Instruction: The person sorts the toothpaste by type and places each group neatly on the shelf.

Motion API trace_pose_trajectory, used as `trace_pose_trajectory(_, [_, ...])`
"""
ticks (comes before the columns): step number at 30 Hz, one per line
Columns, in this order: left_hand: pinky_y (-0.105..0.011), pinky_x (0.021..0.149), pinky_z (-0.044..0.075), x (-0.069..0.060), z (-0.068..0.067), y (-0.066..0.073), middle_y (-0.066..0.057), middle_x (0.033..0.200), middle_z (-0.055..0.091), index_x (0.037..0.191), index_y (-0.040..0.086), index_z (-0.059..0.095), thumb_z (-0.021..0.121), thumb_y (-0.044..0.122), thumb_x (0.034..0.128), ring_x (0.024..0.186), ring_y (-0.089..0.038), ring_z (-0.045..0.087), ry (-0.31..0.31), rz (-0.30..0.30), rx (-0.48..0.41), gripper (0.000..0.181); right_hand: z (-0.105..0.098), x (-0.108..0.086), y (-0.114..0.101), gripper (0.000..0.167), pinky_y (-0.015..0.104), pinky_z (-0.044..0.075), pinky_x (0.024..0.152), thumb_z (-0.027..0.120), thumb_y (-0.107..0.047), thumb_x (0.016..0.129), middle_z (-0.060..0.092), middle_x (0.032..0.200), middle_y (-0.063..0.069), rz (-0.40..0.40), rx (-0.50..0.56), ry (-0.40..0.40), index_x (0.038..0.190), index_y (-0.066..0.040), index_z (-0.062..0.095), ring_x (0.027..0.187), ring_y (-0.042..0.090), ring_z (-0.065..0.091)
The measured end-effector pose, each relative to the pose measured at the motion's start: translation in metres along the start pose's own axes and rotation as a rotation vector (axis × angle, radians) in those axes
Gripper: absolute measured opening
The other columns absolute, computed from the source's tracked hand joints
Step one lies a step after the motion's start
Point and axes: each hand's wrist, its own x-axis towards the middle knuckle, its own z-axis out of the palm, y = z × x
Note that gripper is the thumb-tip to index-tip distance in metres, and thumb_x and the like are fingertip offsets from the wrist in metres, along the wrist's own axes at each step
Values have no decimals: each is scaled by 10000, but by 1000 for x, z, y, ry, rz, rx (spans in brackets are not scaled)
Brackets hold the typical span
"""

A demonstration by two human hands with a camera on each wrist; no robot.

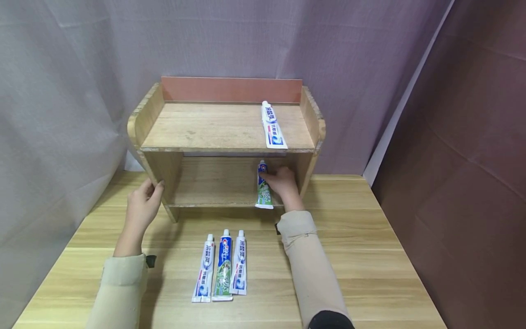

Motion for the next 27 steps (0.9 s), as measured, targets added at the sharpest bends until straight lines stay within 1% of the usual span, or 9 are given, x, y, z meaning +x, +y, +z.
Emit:
trace_pose_trajectory(5, [-491, 769, 620, 0, 0, 0, -187, 991, 751, 1034, 20, 696, 595, 215, 1009, 936, -328, 737, -3, -2, -3, 221, 1, -1, 1, 625, 460, 565, 900, 698, -491, 904, 700, 1108, 239, -6, 10, -7, 1206, 55, 677, 996, 354, 670])
trace_pose_trajectory(8, [-509, 775, 616, 0, 0, 0, -198, 997, 747, 1044, 10, 697, 587, 207, 1013, 942, -353, 733, -5, -1, -10, 227, 2, -2, 2, 644, 467, 557, 924, 700, -500, 900, 699, 1111, 242, -4, 18, -1, 1216, 60, 668, 1016, 365, 669])
trace_pose_trajectory(12, [-517, 780, 613, 0, -1, 0, -200, 1007, 745, 1057, 10, 699, 584, 209, 1015, 951, -357, 731, -6, -2, -9, 234, 2, -3, 2, 634, 461, 563, 911, 701, -499, 900, 707, 1090, 235, -13, 17, 6, 1205, 55, 677, 999, 362, 677])
trace_pose_trajectory(20, [-497, 773, 617, 0, -1, 2, -188, 1009, 749, 1075, 20, 698, 582, 225, 1014, 947, -328, 734, -9, -5, 6, 243, 3, -4, 1, 600, 457, 573, 882, 716, -478, 897, 713, 1076, 235, -28, 31, 23, 1185, 47, 691, 963, 358, 685])
trace_pose_trajectory(25, [-497, 750, 618, 0, -1, 2, -183, 990, 753, 1070, 19, 699, 581, 236, 1015, 928, -324, 736, -6, 1, 10, 252, 4, -5, 2, 658, 470, 570, 898, 714, -491, 893, 692, 1122, 271, -30, 19, 41, 1216, 80, 658, 989, 375, 677])
trace_pose_trajectory(27, [-498, 749, 618, 0, -1, 1, -186, 986, 753, 1065, 19, 699, 587, 238, 1013, 924, -329, 737, -5, 1, 10, 252, 5, -5, 3, 639, 462, 584, 839, 716, -495, 891, 704, 1055, 264, -30, 19, 51, 1167, 80, 676, 923, 363, 680])
